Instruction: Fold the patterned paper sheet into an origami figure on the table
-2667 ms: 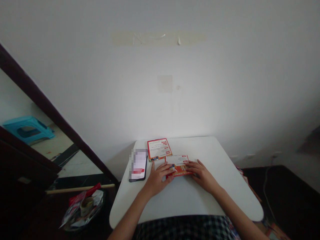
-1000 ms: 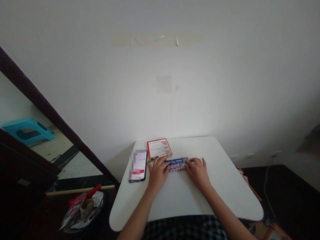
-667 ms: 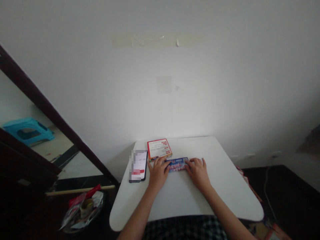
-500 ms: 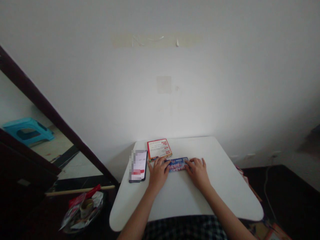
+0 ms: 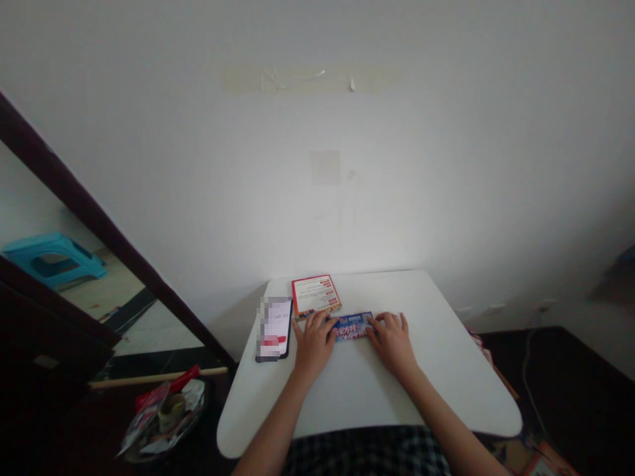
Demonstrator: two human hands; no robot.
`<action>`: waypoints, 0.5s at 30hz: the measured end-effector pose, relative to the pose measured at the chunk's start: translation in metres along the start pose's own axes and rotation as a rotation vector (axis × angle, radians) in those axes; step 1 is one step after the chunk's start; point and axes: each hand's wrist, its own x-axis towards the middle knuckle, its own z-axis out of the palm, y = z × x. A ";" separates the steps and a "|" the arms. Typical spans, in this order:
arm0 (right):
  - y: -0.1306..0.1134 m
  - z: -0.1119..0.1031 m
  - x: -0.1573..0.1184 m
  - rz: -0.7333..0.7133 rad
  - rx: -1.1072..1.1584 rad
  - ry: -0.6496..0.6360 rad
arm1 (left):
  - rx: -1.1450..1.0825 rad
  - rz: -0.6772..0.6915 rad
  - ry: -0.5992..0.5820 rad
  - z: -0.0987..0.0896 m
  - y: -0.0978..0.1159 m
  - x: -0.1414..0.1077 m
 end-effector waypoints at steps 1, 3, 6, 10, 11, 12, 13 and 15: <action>0.000 0.000 0.000 0.005 -0.007 -0.003 | 0.005 -0.003 -0.001 0.000 0.000 0.000; -0.001 -0.001 0.000 0.013 -0.023 -0.008 | 0.017 -0.003 0.001 -0.001 0.002 0.000; -0.002 -0.002 0.001 0.016 -0.038 -0.012 | 0.040 0.003 0.008 -0.003 0.004 0.000; -0.001 0.000 0.001 0.023 -0.043 -0.004 | 0.044 0.007 0.013 -0.002 0.003 0.000; -0.001 0.000 0.000 0.024 -0.043 -0.002 | 0.041 0.010 0.011 -0.002 0.002 0.000; -0.001 0.000 0.000 0.023 -0.043 -0.002 | 0.038 0.013 0.009 -0.001 0.002 0.000; -0.001 0.000 0.000 0.022 -0.043 -0.004 | 0.036 0.015 0.006 -0.001 0.002 0.000; -0.001 0.000 0.001 0.023 -0.043 -0.007 | 0.039 0.017 0.005 -0.001 0.002 0.000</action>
